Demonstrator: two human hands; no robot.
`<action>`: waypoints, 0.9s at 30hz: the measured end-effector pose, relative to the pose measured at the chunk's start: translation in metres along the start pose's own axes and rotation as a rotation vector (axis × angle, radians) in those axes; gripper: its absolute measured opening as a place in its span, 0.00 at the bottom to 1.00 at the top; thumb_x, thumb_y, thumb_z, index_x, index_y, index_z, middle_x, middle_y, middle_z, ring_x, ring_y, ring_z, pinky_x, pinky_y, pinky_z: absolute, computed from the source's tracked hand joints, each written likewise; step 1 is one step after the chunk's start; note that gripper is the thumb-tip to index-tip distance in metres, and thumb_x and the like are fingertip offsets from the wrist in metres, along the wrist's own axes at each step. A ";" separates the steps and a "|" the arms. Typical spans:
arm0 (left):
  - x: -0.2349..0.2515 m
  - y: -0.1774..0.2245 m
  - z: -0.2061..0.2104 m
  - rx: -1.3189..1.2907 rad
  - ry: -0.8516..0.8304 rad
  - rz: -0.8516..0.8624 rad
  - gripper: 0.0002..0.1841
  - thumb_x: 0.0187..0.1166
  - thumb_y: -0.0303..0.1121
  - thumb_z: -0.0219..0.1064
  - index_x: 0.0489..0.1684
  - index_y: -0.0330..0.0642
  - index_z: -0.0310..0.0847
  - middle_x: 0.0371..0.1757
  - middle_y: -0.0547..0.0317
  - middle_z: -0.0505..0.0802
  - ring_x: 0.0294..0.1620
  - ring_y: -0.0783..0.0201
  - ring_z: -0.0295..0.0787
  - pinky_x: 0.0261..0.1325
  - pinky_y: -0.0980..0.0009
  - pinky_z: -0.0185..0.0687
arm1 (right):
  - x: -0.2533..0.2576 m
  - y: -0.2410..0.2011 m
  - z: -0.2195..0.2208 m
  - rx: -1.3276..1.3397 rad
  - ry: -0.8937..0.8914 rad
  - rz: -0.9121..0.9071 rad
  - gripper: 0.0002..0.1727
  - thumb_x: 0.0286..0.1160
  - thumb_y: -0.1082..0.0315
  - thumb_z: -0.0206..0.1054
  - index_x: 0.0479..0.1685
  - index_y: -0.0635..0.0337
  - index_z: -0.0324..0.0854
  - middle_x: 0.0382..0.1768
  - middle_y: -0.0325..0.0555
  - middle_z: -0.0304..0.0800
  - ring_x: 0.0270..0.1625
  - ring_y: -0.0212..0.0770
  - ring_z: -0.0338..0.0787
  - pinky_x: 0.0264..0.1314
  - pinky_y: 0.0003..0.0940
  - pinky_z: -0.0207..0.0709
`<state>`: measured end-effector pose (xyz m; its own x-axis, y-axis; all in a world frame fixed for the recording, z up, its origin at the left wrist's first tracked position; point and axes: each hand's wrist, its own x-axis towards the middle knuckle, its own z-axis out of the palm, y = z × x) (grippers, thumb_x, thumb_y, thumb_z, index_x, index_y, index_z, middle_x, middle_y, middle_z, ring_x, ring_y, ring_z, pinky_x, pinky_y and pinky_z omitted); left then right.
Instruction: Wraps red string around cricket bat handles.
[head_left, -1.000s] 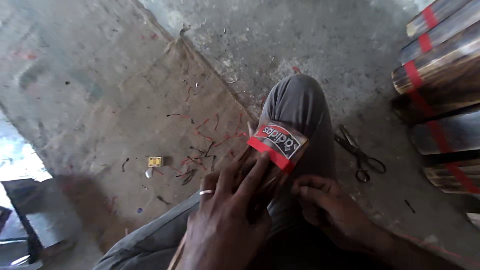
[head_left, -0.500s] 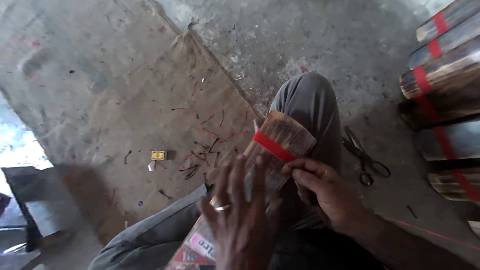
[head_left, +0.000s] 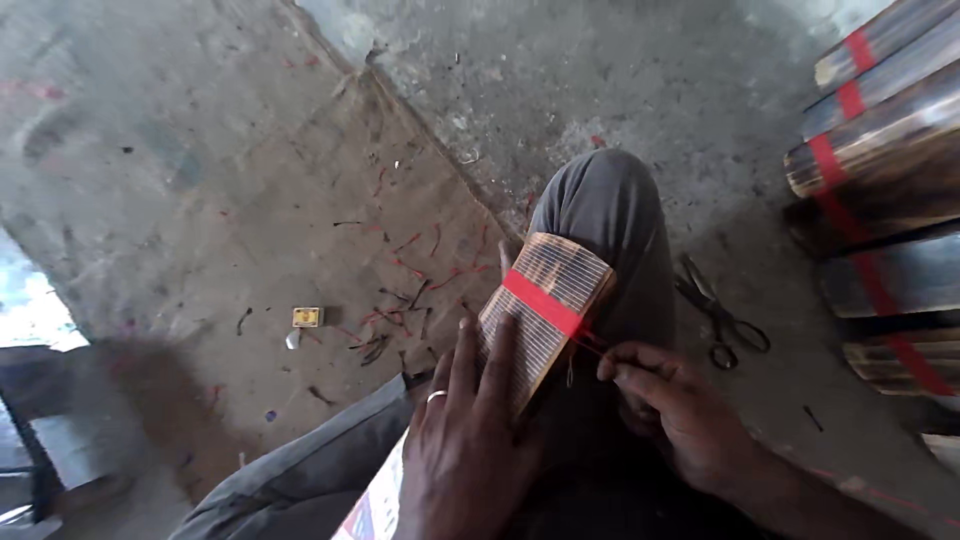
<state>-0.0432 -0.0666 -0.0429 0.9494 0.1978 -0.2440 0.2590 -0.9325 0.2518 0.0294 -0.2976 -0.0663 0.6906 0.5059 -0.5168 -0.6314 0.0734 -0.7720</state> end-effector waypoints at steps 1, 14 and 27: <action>-0.001 -0.004 -0.013 -0.101 -0.089 0.002 0.58 0.49 0.59 0.79 0.94 0.79 0.50 0.91 0.63 0.67 0.67 0.51 0.88 0.47 0.40 0.89 | 0.000 -0.005 0.004 0.002 -0.034 -0.018 0.11 0.85 0.64 0.60 0.51 0.50 0.90 0.19 0.35 0.69 0.18 0.27 0.67 0.21 0.21 0.65; -0.011 -0.024 -0.057 -0.313 -0.005 0.073 0.38 0.77 0.58 0.67 0.90 0.64 0.63 0.85 0.62 0.77 0.81 0.55 0.75 0.74 0.40 0.76 | 0.018 -0.024 0.028 0.051 -0.098 -0.037 0.13 0.88 0.61 0.58 0.57 0.50 0.88 0.24 0.40 0.74 0.19 0.29 0.68 0.20 0.22 0.65; -0.012 0.027 0.013 0.405 0.250 0.051 0.43 0.76 0.62 0.63 0.95 0.65 0.53 0.95 0.59 0.59 0.90 0.50 0.62 0.73 0.49 0.73 | -0.009 0.013 -0.001 0.234 0.053 0.076 0.11 0.86 0.63 0.61 0.54 0.53 0.88 0.19 0.36 0.68 0.16 0.26 0.65 0.17 0.21 0.62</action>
<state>-0.0498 -0.0977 -0.0454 0.9856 0.1688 0.0050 0.1678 -0.9759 -0.1396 0.0156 -0.3025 -0.0720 0.6517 0.4722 -0.5936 -0.7424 0.2367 -0.6268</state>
